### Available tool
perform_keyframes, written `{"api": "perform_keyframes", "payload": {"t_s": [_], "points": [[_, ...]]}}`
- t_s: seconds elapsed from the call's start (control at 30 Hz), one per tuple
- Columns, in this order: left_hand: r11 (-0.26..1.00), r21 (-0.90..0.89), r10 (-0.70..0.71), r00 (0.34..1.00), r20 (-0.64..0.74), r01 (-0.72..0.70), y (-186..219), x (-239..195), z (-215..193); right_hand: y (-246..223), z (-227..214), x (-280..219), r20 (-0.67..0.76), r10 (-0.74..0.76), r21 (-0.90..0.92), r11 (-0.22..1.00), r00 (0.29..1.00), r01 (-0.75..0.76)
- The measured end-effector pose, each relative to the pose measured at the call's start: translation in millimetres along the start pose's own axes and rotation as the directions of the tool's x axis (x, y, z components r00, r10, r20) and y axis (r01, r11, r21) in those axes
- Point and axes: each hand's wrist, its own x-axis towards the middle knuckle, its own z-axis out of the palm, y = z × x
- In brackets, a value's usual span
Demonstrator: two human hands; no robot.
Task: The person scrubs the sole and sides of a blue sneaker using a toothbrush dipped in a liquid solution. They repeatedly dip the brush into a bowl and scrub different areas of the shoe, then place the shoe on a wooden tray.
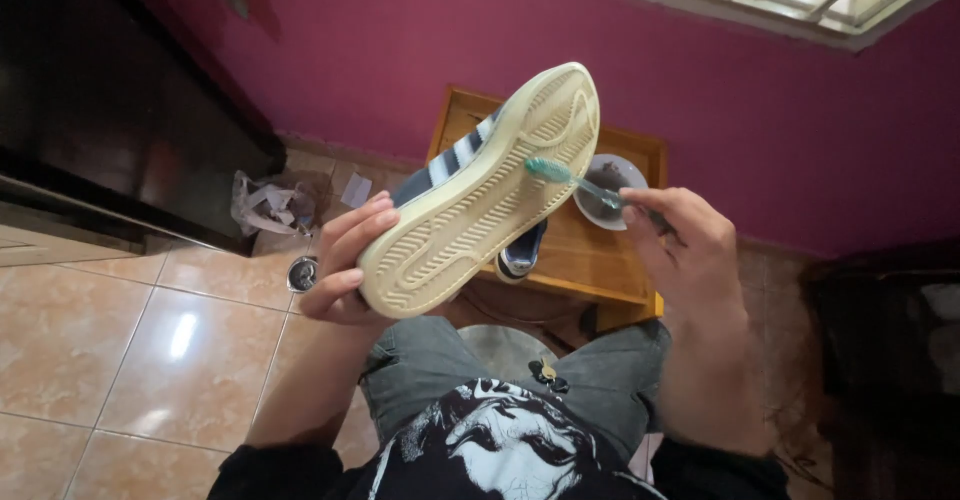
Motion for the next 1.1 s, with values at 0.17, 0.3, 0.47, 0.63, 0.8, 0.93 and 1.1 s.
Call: {"api": "perform_keyframes", "payload": {"t_s": [0.17, 0.3, 0.47, 0.63, 0.8, 0.93, 1.1], "points": [[1.000, 0.004, 0.012, 1.000, -0.006, -0.012, -1.2, 2.2, -0.9, 0.9, -13.1, 0.6, 0.016, 0.000, 0.020, 1.000, 1.000, 0.000], [1.000, -0.013, 0.011, 1.000, -0.006, -0.011, -0.5, 1.4, 1.4, -3.2, -17.0, 15.7, -0.017, -0.068, 0.018, 0.997, 0.998, 0.069], [1.000, -0.014, 0.015, 1.000, -0.013, -0.016, -1.4, -1.3, 0.6, -2.5, -16.2, 22.8, 0.017, -0.176, 0.042, 0.984, 0.984, 0.175], [0.995, 0.084, -0.055, 0.998, 0.014, 0.054, -3.2, -3.8, 0.2, 3.9, -40.8, 25.0, 0.088, -0.053, -0.120, 0.991, 0.995, 0.063], [0.996, 0.079, -0.051, 0.998, 0.024, 0.049, -0.9, -1.6, 1.9, -3.1, -40.0, 26.8, 0.231, -0.044, 0.035, 0.999, 0.972, 0.037], [0.996, 0.071, -0.059, 0.997, 0.053, 0.055, -0.5, 1.1, 3.6, -7.3, -37.9, 31.1, 0.167, -0.048, 0.034, 0.999, 0.985, 0.043], [0.998, 0.067, 0.009, 0.998, 0.059, -0.013, -1.8, 6.9, 8.9, -10.0, -23.2, 31.5, 0.132, -0.117, 0.108, 0.989, 0.984, 0.103]]}}
